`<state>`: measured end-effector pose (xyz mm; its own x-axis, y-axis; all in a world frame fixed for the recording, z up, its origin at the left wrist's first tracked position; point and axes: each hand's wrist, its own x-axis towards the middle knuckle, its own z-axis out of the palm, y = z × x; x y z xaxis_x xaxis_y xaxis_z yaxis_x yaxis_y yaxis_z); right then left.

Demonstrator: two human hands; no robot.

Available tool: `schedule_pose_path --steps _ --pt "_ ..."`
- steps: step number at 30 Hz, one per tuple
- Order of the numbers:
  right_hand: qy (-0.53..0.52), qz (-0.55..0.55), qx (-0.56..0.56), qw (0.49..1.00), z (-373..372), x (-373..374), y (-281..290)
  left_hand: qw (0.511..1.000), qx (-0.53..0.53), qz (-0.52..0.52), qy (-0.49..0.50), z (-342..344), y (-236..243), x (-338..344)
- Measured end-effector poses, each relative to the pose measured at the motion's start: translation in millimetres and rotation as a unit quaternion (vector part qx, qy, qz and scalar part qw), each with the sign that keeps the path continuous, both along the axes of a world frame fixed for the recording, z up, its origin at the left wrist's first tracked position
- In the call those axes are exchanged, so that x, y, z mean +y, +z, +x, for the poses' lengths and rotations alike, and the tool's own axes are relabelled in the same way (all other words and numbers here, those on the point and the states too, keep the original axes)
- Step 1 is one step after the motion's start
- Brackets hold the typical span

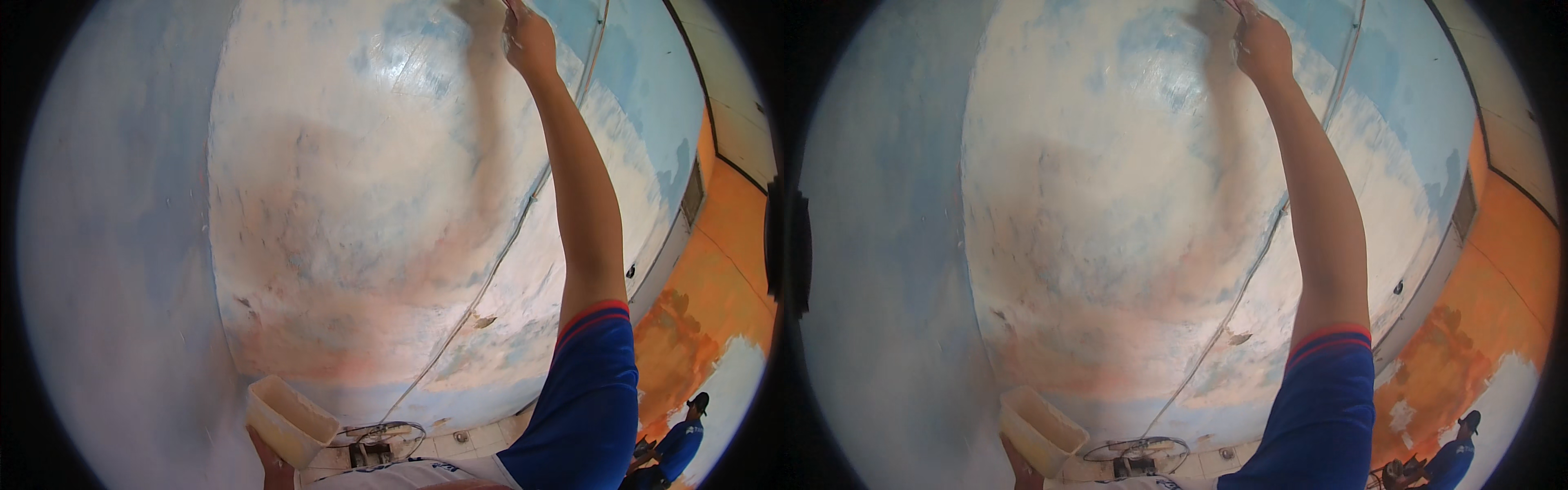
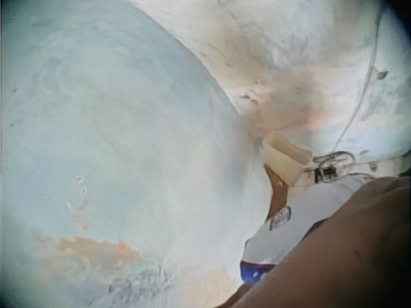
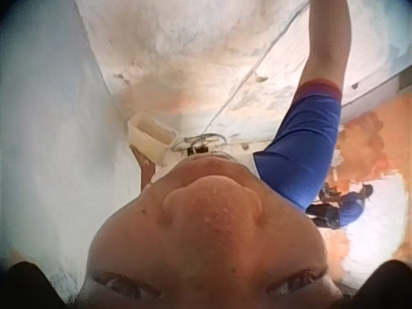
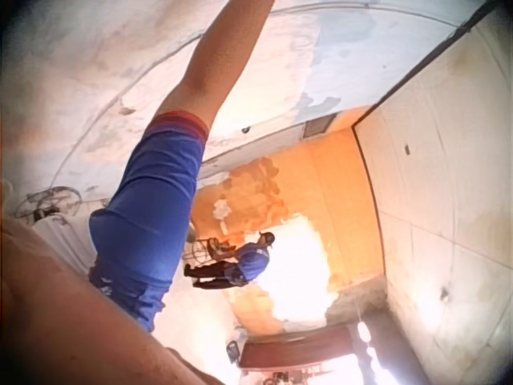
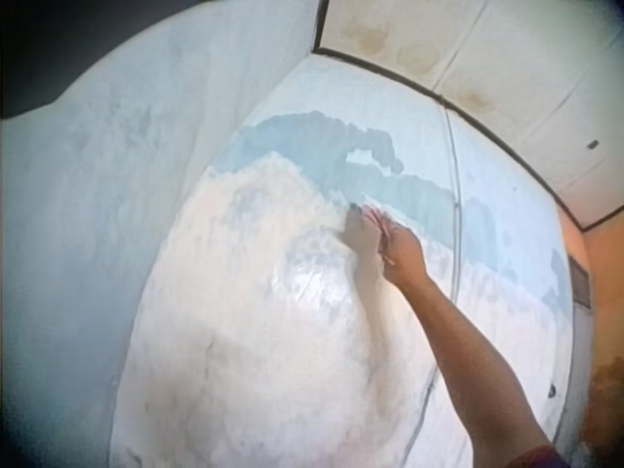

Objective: The person applies plaster to a wall using a hand-held spreader tool. The person repeatedly scrapes the tool into a small container of plaster, then spreads the material onto the wall surface with upward and downward strokes, covering various sections of the wall.

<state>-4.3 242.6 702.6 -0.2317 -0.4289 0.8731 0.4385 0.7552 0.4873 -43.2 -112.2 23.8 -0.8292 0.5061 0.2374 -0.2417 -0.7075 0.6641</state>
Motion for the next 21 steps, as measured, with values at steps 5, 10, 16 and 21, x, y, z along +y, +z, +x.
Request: schedule_pose_path --steps 5,10,16,21 --pt "-0.231 -0.118 -0.236 0.937 -58.4 20.9 -106.3 0.972 -0.196 0.116 -0.061 -19.0 -39.5 0.0" --pt "-0.102 0.024 -0.331 0.938 -22.7 -34.2 -237.4 0.974 -0.19 0.093 -0.079 -14.4 -38.0 -9.8" --pt "-0.069 -0.035 -0.005 0.997 -24.4 -4.1 -57.5 0.984 -0.15 0.07 -0.063 -14.0 -42.8 -16.2" --pt "-0.218 -0.118 -0.149 0.957 -53.9 20.7 -135.5 0.977 -0.182 0.088 -0.066 -31.1 -54.0 -19.9"
